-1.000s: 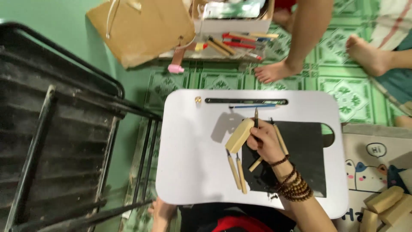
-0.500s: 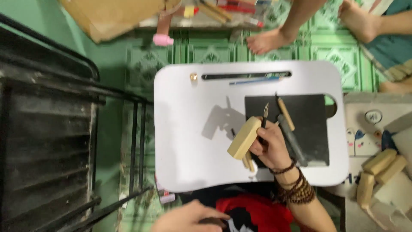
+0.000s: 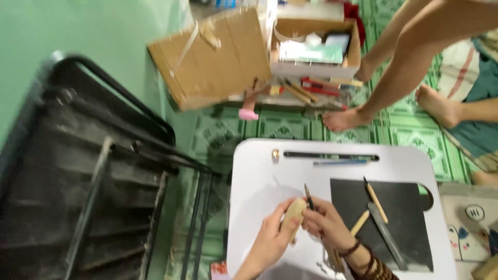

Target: The person is using a small scraping tool to clean or refine the surface of a wooden phone casing.

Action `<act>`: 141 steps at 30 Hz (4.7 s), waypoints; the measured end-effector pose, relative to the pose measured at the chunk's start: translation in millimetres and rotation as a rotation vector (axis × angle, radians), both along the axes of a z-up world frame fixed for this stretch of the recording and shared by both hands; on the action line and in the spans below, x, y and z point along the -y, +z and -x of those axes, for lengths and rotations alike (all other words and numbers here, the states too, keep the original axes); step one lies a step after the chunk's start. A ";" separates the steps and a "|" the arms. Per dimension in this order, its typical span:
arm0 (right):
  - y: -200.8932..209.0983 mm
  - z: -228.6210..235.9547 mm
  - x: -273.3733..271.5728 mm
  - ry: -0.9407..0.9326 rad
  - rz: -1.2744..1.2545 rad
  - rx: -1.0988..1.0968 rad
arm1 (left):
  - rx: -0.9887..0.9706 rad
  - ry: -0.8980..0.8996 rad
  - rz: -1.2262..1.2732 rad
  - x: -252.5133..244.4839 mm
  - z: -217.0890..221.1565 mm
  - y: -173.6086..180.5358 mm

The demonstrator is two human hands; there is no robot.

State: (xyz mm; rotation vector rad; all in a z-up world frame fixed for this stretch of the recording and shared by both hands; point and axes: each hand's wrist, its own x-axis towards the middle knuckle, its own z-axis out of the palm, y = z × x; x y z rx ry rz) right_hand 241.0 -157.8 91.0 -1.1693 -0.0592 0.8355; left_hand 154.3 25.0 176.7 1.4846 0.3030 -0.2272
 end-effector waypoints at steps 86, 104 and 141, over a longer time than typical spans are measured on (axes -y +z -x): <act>-46.9 -57.7 82.6 0.007 0.666 1.398 | 0.278 0.044 0.147 87.9 -104.1 -119.9; -45.7 -56.9 78.2 -0.064 0.676 1.455 | 0.216 0.091 0.179 92.7 -104.1 -119.6; -40.7 -70.0 85.1 0.036 0.723 1.459 | 0.241 0.010 0.262 80.5 -107.2 -116.9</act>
